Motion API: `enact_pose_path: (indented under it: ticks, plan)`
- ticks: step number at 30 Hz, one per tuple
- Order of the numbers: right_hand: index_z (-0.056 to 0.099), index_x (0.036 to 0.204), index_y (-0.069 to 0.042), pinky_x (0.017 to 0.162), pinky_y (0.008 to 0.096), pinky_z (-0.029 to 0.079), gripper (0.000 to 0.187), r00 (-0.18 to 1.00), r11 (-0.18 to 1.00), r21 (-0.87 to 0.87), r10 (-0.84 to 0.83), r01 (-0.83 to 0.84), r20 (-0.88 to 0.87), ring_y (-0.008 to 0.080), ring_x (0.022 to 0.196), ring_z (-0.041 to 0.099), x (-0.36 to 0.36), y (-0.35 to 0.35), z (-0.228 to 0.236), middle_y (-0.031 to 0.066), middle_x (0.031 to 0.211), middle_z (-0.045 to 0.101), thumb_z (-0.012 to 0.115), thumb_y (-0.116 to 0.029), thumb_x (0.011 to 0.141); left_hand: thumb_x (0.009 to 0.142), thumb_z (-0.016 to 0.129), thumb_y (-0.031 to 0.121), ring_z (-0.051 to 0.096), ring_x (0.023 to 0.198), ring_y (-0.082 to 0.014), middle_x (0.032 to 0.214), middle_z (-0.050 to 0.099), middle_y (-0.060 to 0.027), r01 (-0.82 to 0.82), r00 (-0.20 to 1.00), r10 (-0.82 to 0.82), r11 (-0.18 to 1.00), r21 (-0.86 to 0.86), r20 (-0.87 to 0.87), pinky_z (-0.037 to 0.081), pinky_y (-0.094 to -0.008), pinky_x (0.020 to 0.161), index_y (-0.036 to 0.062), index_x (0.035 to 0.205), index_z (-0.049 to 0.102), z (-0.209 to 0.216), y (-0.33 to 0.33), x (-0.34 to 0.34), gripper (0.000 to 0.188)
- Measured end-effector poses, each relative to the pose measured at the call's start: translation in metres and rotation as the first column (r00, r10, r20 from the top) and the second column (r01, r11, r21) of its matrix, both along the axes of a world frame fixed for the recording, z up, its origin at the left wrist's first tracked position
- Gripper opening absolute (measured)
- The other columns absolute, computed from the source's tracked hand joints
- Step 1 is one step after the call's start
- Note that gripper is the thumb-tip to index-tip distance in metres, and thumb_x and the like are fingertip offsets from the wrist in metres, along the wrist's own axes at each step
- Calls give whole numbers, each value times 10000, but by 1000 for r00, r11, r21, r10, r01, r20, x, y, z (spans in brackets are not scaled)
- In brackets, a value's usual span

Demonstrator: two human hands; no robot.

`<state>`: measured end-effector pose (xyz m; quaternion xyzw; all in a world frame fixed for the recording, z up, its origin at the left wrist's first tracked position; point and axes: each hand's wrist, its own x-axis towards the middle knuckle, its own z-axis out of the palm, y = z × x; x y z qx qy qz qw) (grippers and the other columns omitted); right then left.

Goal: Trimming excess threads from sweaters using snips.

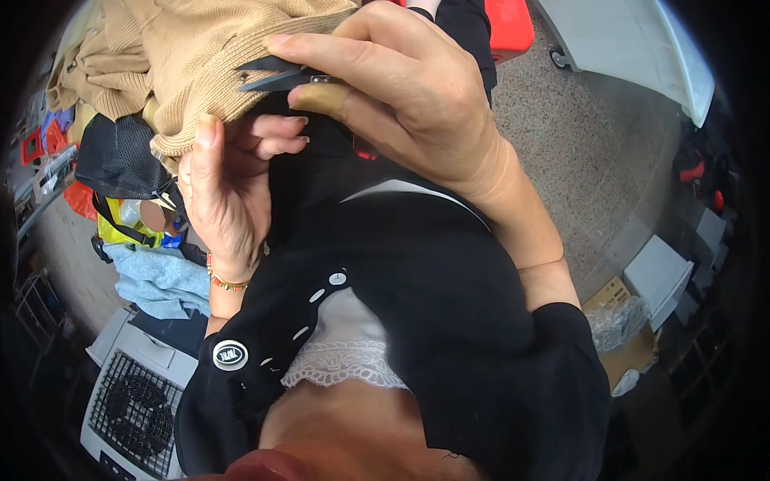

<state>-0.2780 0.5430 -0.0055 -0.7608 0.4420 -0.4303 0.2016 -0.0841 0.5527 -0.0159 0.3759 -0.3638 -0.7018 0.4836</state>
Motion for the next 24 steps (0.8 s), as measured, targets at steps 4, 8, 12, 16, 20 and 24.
enact_pose_path:
  ticks: [4,8,12,16,20,24]
  plan:
    - [693,1140,25,599,239,438,368,1000,999,-45,-6,6,19,129,701,545,-3,0,-4,76,857,592,737,-27,778,1054,406,272,704,809,-291,926,696,-271,12,1000,-12,1000,9,22,565,-355,786,-120,959,640,-1,-1,-1,466]
    - [674,1157,27,655,239,450,359,999,1000,-25,3,-4,-46,127,736,562,-6,0,-2,70,867,604,736,-41,811,1055,402,281,705,809,-293,923,694,-275,0,1000,0,1000,14,11,569,-360,783,-120,955,636,-1,0,-1,475]
    - [727,1049,22,556,261,427,283,996,998,-60,-31,26,-78,149,641,560,-3,-4,14,86,745,583,781,-80,791,1055,400,281,705,807,-293,924,693,-277,-12,1000,11,1000,14,16,569,-362,783,-115,940,633,-2,0,1,473]
    - [684,1121,52,577,235,421,314,930,984,169,-11,-55,367,129,674,555,2,-2,9,81,820,595,745,-2,817,1054,405,288,701,822,-297,944,689,-283,27,1000,-27,999,23,10,561,-366,804,-114,939,626,-3,1,3,473]
    - [582,1259,27,852,237,442,401,798,870,426,-68,-247,599,103,945,586,-2,-7,-22,57,1024,637,680,-40,876,1052,409,316,693,884,-303,979,682,-298,145,989,-144,987,72,-13,536,-361,857,-144,1036,621,-4,3,1,507]
    - [594,1152,31,847,221,449,283,871,768,560,-5,-312,491,86,971,602,-17,-9,-37,53,1037,654,664,-20,883,1052,366,381,674,983,-315,1058,661,-305,250,968,-253,954,165,-5,521,-377,900,-167,1130,585,-3,8,16,595]
